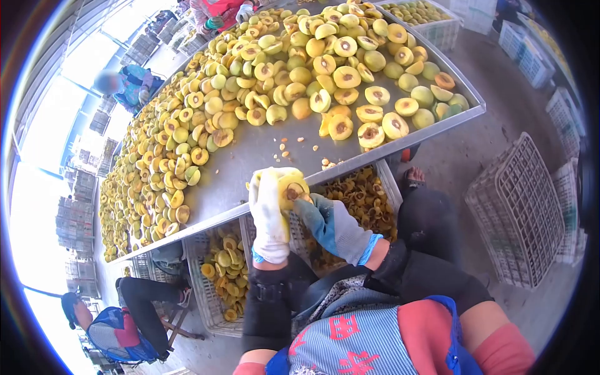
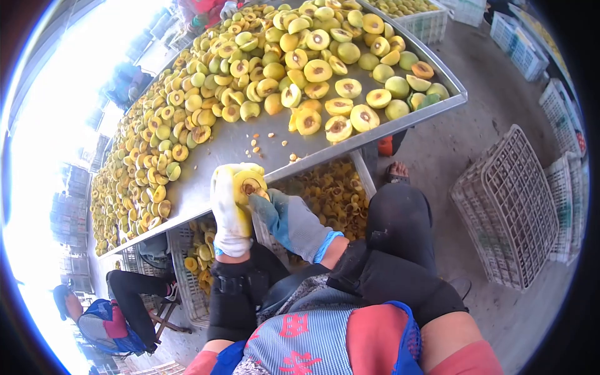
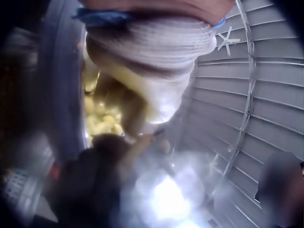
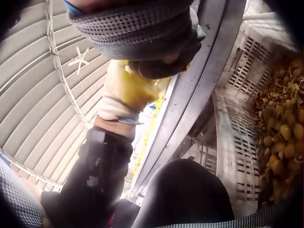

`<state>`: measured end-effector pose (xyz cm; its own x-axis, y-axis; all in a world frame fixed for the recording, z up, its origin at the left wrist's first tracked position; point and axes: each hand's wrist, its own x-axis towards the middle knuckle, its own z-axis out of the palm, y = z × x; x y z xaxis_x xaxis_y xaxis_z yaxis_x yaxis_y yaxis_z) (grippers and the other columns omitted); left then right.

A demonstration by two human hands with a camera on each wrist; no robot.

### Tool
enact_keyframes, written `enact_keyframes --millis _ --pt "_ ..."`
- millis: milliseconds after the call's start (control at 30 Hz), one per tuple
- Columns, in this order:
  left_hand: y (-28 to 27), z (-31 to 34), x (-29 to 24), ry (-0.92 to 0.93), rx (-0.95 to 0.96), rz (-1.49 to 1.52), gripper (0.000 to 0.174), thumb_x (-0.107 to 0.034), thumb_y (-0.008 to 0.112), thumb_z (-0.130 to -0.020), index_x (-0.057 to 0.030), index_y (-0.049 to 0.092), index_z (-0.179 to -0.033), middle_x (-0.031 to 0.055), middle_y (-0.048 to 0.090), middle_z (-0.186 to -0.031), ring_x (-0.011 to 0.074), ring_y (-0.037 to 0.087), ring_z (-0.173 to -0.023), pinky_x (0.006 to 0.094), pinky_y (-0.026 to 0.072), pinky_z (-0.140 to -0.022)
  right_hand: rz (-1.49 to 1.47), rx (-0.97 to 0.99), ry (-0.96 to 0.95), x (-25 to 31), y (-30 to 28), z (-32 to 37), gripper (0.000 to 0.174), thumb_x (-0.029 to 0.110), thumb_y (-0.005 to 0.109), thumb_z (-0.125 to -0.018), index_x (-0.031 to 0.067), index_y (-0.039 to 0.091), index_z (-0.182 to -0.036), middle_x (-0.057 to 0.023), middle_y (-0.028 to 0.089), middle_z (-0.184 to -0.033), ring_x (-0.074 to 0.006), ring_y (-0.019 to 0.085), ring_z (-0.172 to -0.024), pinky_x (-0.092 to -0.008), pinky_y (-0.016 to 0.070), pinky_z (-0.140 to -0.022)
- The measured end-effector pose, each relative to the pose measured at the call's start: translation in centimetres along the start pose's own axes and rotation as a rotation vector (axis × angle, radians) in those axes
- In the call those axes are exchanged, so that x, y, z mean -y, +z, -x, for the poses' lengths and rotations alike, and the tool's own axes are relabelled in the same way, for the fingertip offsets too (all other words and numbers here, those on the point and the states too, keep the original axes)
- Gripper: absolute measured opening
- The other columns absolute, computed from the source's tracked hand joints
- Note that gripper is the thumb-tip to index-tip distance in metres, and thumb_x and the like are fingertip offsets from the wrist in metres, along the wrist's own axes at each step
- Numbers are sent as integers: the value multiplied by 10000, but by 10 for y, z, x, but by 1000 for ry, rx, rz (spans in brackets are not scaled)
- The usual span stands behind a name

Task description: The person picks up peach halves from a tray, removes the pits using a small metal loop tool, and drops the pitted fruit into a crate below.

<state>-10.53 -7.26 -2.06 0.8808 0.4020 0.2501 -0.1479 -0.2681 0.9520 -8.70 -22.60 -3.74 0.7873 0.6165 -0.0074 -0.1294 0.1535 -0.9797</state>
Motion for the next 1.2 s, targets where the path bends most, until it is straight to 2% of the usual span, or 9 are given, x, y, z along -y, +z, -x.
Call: enact_keyframes --millis 100,367,633,767,867,967,1067,1100,1200 --pt "37 10 -39 -425 -248 648 423 -403 432 -1043 -30 614 -1125 137 664 -1145 243 646 -1003 384 551 -857 -74 15 3 -9 1 0 463 414 579 -1014 -18 660 -1158 -150 731 -929 -123 629 -884 -324 522 -790" --pt "36 12 -31 -380 -267 620 458 -457 418 -1043 -48 611 -1116 146 672 -1147 294 650 -1017 427 561 -865 100 75 96 -2 -5 4 494 447 566 -1007 -9 663 -1168 -217 722 -1003 -298 696 -912 -375 525 -832" --pt "47 18 -31 -368 -392 556 454 -446 405 -1045 -44 614 -1079 145 689 -1048 288 674 -927 422 575 -811 -121 78 109 -16 2 7 519 456 583 -1001 -24 663 -1178 -143 737 -1010 -156 663 -929 -320 520 -850" --pt "45 21 -29 -263 -328 404 463 -427 387 -1050 -27 614 -1002 162 691 -935 284 680 -813 413 575 -779 -228 130 155 -24 6 9 521 442 586 -1004 -37 654 -1196 -114 732 -1040 -126 629 -967 -298 506 -877" --pt "37 21 -27 -197 -216 359 466 -422 383 -1055 -25 584 -914 184 682 -848 277 656 -723 403 561 -715 -207 86 22 -28 12 11 491 459 538 -1028 -14 667 -1046 -28 668 -814 -76 574 -731 -270 502 -653" --pt "28 18 -20 -135 -59 389 447 -411 377 -1061 -59 519 -825 178 627 -710 264 596 -642 392 513 -587 -382 442 736 26 -16 12 579 612 462 -1005 69 605 -863 19 527 -622 -68 444 -481 -259 385 -430" --pt "29 14 -13 -234 33 752 418 -401 377 -1056 -84 509 -819 139 569 -663 250 575 -632 385 508 -567 -871 673 789 -2 -15 12 623 731 409 -955 143 481 -763 61 370 -541 -47 270 -364 -223 216 -321" --pt "31 12 -17 -276 0 771 381 -405 415 -1041 -116 493 -805 97 542 -681 241 557 -643 377 500 -558 -1054 733 842 -3 -15 9 611 719 423 -954 142 488 -767 71 381 -543 -22 282 -361 -195 199 -297" --pt "24 0 -12 -453 -218 1106 334 -393 465 -1018 -138 501 -804 63 571 -749 218 552 -657 365 494 -554 -1037 793 687 8 -16 22 608 697 409 -971 130 515 -777 60 406 -537 -27 265 -340 -194 200 -283"
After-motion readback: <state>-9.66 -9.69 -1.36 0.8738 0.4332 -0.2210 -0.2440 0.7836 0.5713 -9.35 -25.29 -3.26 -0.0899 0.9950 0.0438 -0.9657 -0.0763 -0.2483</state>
